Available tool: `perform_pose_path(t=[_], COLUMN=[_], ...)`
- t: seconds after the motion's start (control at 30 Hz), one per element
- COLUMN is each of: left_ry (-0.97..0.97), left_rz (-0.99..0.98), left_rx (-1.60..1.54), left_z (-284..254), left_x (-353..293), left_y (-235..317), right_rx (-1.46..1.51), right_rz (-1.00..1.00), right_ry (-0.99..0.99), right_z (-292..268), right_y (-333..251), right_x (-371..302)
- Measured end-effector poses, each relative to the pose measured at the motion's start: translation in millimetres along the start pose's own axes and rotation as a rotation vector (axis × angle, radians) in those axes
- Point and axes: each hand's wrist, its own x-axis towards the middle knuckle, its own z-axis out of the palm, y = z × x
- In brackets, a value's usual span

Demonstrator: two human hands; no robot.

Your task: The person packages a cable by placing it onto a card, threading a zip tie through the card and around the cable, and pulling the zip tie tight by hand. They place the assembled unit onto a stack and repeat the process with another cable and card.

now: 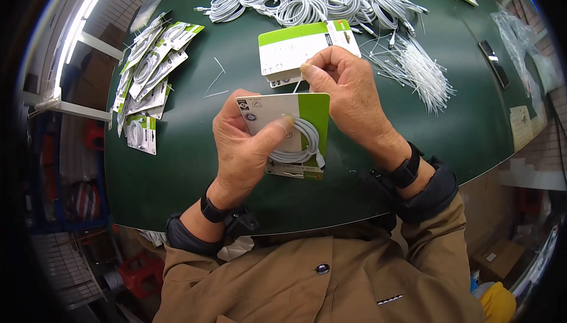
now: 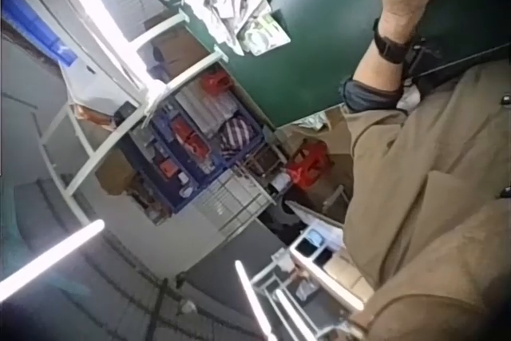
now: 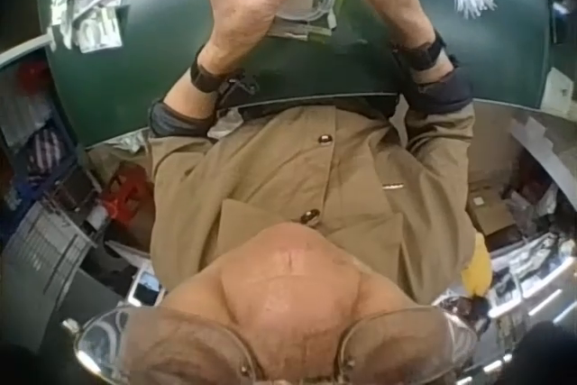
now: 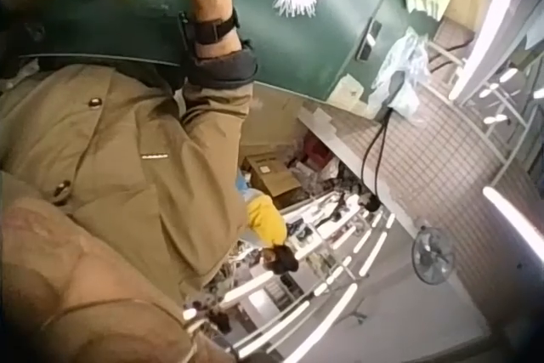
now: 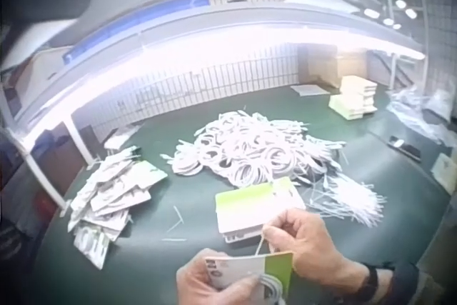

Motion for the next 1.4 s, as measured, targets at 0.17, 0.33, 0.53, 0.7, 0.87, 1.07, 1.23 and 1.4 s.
perform_pose_path(t=[0.17, 0.33, 0.53, 0.7, 0.87, 1.07, 1.23, 1.4], left_ry=[0.094, 0.159, 0.122, 0.107, 0.109, 0.11, 0.173, 0.153], left_rz=[-0.03, -0.042, 0.037, 0.073, 0.037, 0.049, 0.046, 0.089], left_rx=[-0.133, -0.029, 0.003, 0.033, 0.007, 0.019, 0.031, 0.067], left_z=[-7, -13, -16, -12, -5, -4, -15, -19], left_x=[11, 15, 13, 13, 10, 15, 21, 21], left_y=[-10, -7, -15, -14, -7, -7, -1, -7], right_rx=[0.203, -0.169, -0.695, -0.618, -0.558, -0.491, -0.307, -0.227], right_rz=[-0.04, -0.35, -0.668, -0.655, -0.705, -0.601, -0.332, -0.239], right_ry=[0.051, 0.077, 0.005, 0.038, 0.021, -0.027, -0.117, -0.075], right_z=[-2, 12, 18, 16, 12, 6, 22, 33], right_y=[9, 1, 9, 14, 12, 23, 13, 17], right_x=[5, -12, -16, -12, -9, -6, -18, -17])
